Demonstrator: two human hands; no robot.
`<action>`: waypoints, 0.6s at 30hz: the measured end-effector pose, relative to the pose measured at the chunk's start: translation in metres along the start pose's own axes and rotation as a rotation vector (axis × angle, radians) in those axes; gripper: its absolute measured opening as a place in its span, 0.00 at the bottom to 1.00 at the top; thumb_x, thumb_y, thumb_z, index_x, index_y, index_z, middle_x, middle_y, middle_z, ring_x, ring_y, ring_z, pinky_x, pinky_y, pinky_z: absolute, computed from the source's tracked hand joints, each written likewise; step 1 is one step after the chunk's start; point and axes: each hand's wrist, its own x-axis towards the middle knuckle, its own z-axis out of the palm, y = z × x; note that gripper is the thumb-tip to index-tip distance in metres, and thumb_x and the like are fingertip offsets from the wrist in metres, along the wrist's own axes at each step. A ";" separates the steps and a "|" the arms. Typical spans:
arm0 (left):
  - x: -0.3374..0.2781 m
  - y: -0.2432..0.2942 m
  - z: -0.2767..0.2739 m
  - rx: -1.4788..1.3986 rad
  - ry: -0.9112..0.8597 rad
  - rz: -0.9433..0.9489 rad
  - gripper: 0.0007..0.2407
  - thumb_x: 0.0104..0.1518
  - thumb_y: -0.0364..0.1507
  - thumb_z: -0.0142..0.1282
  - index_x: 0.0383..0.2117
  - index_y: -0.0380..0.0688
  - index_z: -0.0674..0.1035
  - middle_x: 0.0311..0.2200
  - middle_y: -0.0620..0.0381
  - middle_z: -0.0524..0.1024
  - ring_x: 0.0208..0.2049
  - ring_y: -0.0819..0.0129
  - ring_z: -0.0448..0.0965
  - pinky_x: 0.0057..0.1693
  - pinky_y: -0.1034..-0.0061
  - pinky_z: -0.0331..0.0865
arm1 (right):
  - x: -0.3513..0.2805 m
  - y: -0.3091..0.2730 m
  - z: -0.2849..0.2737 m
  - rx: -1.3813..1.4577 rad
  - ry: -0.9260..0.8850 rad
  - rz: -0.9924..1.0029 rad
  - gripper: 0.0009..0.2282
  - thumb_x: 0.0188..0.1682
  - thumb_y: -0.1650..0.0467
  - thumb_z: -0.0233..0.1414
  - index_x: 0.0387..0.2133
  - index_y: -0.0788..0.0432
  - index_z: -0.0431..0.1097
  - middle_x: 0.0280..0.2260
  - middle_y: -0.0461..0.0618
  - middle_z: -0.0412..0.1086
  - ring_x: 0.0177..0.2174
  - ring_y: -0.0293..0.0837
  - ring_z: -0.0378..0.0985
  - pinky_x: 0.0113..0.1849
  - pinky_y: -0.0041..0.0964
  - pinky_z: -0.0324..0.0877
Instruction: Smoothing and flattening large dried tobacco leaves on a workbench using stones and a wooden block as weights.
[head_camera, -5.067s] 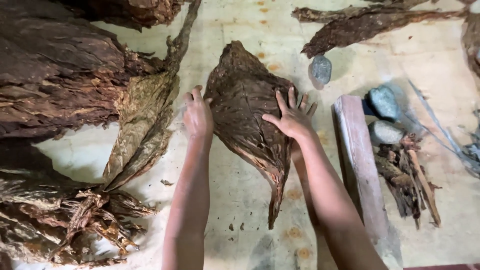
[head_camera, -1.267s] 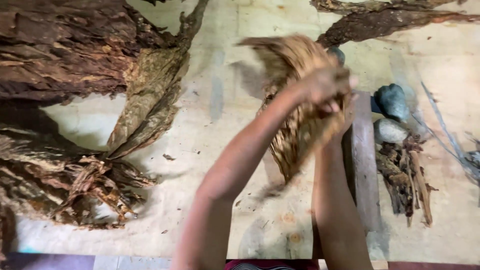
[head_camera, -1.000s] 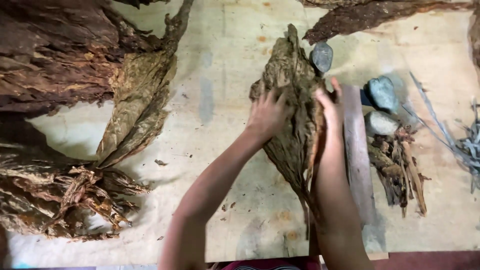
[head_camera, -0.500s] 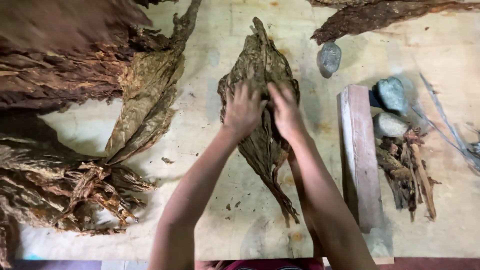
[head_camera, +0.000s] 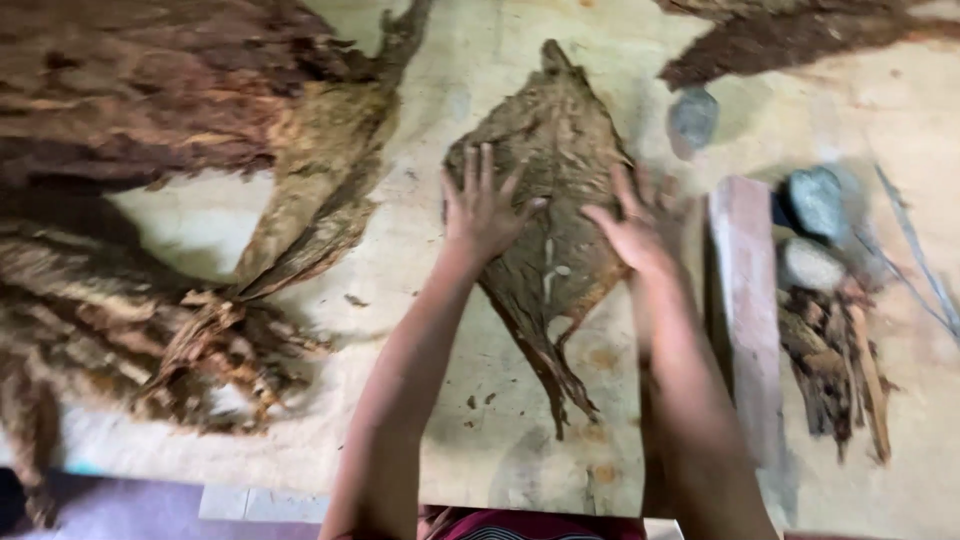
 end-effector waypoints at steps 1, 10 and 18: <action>-0.009 -0.013 0.031 -0.005 0.497 0.072 0.22 0.56 0.54 0.45 0.53 0.65 0.72 0.60 0.37 0.56 0.61 0.39 0.58 0.57 0.29 0.52 | -0.002 -0.006 -0.004 0.101 -0.012 0.080 0.36 0.40 0.39 0.38 0.63 0.27 0.41 0.66 0.55 0.39 0.63 0.62 0.39 0.60 0.61 0.30; 0.003 -0.028 -0.039 -0.426 -0.185 -0.049 0.17 0.57 0.45 0.43 0.47 0.55 0.73 0.59 0.52 0.60 0.65 0.60 0.51 0.62 0.53 0.47 | 0.026 0.034 0.032 -0.127 0.174 -0.097 0.36 0.41 0.41 0.34 0.61 0.43 0.53 0.64 0.60 0.44 0.60 0.70 0.42 0.53 0.74 0.29; -0.044 -0.139 -0.111 0.158 0.349 -0.577 0.13 0.48 0.32 0.50 0.42 0.55 0.71 0.40 0.53 0.66 0.42 0.51 0.66 0.45 0.54 0.62 | 0.127 0.141 0.106 -0.022 0.544 -0.198 0.25 0.66 0.50 0.51 0.39 0.63 0.75 0.35 0.66 0.75 0.34 0.65 0.76 0.32 0.56 0.69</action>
